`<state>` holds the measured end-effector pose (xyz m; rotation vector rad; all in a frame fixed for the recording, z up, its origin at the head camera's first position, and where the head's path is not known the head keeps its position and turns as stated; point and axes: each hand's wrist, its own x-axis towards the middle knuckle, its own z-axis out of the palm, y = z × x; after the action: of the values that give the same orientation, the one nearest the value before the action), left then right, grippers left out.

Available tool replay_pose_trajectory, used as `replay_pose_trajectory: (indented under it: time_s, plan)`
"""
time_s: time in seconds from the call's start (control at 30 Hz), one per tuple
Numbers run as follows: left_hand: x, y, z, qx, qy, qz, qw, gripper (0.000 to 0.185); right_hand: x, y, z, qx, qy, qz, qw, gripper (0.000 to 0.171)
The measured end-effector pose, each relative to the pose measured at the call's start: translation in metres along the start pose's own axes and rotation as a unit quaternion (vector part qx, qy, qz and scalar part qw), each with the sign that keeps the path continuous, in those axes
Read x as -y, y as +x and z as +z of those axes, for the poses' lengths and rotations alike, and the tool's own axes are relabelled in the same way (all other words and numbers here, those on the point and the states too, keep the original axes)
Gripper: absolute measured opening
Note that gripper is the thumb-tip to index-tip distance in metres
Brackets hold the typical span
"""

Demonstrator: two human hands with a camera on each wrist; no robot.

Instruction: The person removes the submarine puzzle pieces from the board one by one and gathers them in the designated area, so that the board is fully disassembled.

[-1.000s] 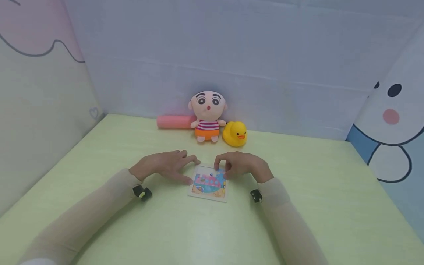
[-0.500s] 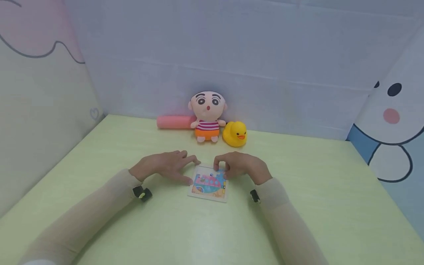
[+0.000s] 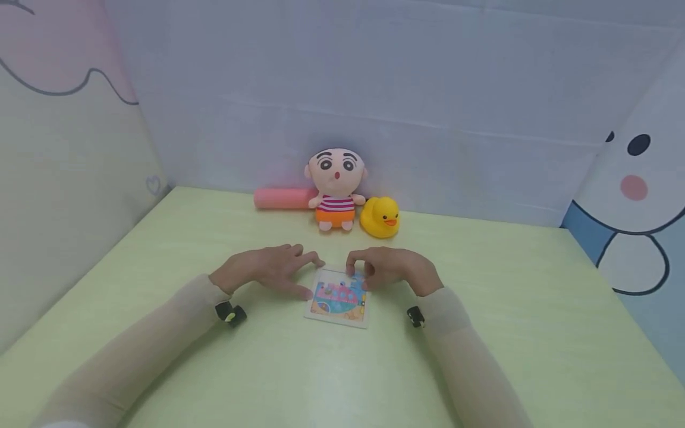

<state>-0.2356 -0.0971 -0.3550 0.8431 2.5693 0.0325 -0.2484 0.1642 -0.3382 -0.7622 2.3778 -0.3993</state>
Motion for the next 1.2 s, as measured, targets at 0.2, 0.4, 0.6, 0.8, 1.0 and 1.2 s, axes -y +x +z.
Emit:
replay_pose_trajectory:
  time_s: [0.2, 0.4, 0.6, 0.8, 1.0, 1.2]
  plan:
    - [-0.002, 0.000, -0.001, -0.001, 0.005, -0.003, 1.0000, 0.070, 0.001, -0.002, 0.000, -0.013, -0.002, -0.014, 1.000, 0.027]
    - [-0.003, 0.000, 0.001, -0.003, 0.002, 0.002, 1.0000, 0.070, 0.000, -0.002, 0.002, -0.021, -0.002, -0.024, 0.999, 0.027]
    - [-0.003, -0.001, 0.002, -0.005, 0.004, 0.001, 1.0000, 0.069, 0.000, -0.001, 0.003, -0.039, -0.009, -0.030, 0.999, 0.026]
    - [-0.001, 0.000, 0.004, -0.008, 0.004, 0.005, 0.9999, 0.069, 0.002, -0.003, 0.003, -0.057, -0.003, -0.013, 0.998, 0.023]
    - [-0.001, -0.001, 0.005, -0.011, 0.005, 0.005, 0.9999, 0.069, -0.004, -0.012, -0.007, -0.087, 0.007, -0.048, 0.995, 0.011]
    - [0.000, -0.003, 0.003, -0.011, 0.006, 0.001, 0.9999, 0.069, -0.021, -0.028, -0.019, -0.096, -0.003, -0.059, 0.994, 0.004]
